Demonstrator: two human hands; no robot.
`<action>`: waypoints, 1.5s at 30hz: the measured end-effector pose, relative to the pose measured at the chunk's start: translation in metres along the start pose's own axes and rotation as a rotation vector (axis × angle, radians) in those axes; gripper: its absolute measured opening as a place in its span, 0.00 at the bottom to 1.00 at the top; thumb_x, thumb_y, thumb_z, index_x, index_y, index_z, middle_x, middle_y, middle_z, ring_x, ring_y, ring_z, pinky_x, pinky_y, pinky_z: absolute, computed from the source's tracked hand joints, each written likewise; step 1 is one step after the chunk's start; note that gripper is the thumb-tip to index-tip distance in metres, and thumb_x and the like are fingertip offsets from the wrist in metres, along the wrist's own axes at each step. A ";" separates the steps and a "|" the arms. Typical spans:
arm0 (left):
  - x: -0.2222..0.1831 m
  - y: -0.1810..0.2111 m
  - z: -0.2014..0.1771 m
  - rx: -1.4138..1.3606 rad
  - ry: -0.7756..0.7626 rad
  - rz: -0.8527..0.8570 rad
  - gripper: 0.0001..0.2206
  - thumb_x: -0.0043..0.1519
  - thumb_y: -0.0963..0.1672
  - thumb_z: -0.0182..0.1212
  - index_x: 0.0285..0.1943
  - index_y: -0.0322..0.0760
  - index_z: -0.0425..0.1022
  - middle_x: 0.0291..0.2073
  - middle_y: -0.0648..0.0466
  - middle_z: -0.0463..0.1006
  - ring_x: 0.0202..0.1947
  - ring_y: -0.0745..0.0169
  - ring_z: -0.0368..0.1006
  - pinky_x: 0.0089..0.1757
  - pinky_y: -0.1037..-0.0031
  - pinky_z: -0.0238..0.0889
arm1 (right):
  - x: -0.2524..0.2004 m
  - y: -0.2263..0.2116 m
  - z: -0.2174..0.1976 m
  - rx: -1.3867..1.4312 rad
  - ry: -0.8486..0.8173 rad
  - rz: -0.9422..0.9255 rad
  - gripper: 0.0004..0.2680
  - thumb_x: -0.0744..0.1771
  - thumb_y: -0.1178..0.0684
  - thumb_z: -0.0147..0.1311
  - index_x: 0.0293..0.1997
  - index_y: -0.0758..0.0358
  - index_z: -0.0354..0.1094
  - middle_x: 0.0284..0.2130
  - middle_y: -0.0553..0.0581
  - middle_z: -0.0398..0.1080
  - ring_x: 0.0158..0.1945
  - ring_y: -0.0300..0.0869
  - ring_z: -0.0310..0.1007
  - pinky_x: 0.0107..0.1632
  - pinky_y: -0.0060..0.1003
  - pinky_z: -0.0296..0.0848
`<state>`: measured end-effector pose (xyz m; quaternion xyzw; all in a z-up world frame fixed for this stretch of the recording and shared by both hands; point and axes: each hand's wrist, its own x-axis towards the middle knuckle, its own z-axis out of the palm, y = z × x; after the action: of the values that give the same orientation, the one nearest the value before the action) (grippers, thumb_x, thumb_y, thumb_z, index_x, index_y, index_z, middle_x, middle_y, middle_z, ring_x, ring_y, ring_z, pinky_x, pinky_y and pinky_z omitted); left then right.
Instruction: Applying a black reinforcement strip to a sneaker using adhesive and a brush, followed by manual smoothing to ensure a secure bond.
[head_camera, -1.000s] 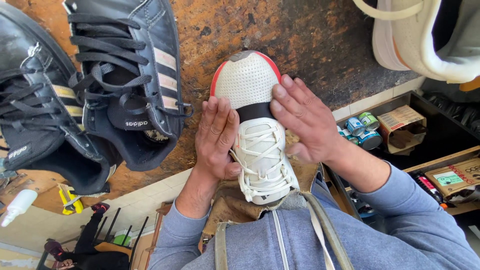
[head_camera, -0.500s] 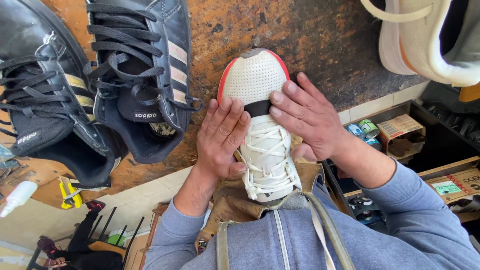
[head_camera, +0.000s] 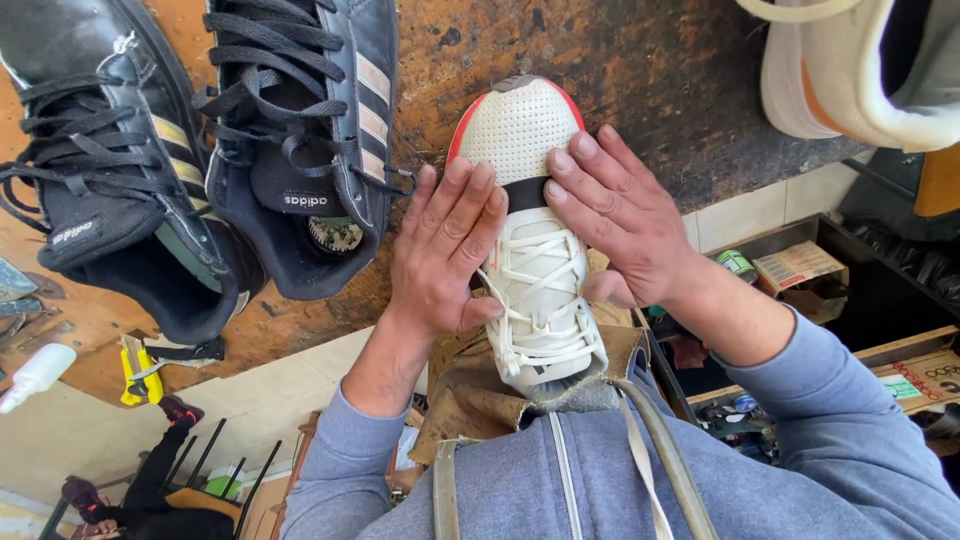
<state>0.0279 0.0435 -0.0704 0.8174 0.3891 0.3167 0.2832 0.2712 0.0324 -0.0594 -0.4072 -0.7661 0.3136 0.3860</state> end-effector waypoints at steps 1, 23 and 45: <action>-0.003 0.000 0.001 0.001 0.002 0.003 0.42 0.66 0.66 0.22 0.77 0.42 0.61 0.76 0.50 0.58 0.78 0.49 0.50 0.74 0.54 0.37 | 0.000 -0.001 0.000 -0.003 0.001 -0.003 0.31 0.71 0.28 0.29 0.69 0.69 0.63 0.69 0.70 0.60 0.75 0.61 0.51 0.75 0.63 0.45; -0.070 0.116 -0.036 -0.429 -0.119 -0.466 0.42 0.65 0.61 0.47 0.80 0.31 0.49 0.78 0.34 0.48 0.73 0.28 0.51 0.65 0.42 0.54 | -0.080 -0.132 -0.017 0.465 -0.091 0.497 0.31 0.68 0.40 0.50 0.78 0.65 0.43 0.75 0.72 0.44 0.75 0.66 0.43 0.70 0.65 0.50; -0.044 0.135 -0.045 -0.496 -0.169 -0.382 0.31 0.62 0.49 0.67 0.75 0.38 0.64 0.75 0.33 0.55 0.68 0.29 0.59 0.62 0.51 0.63 | -0.079 -0.180 -0.053 0.149 0.298 0.764 0.42 0.60 0.54 0.71 0.79 0.67 0.38 0.71 0.86 0.44 0.70 0.75 0.50 0.66 0.70 0.60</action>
<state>0.0347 -0.0551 0.0410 0.6591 0.4213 0.2741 0.5594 0.2772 -0.1123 0.0837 -0.6741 -0.4710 0.4263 0.3769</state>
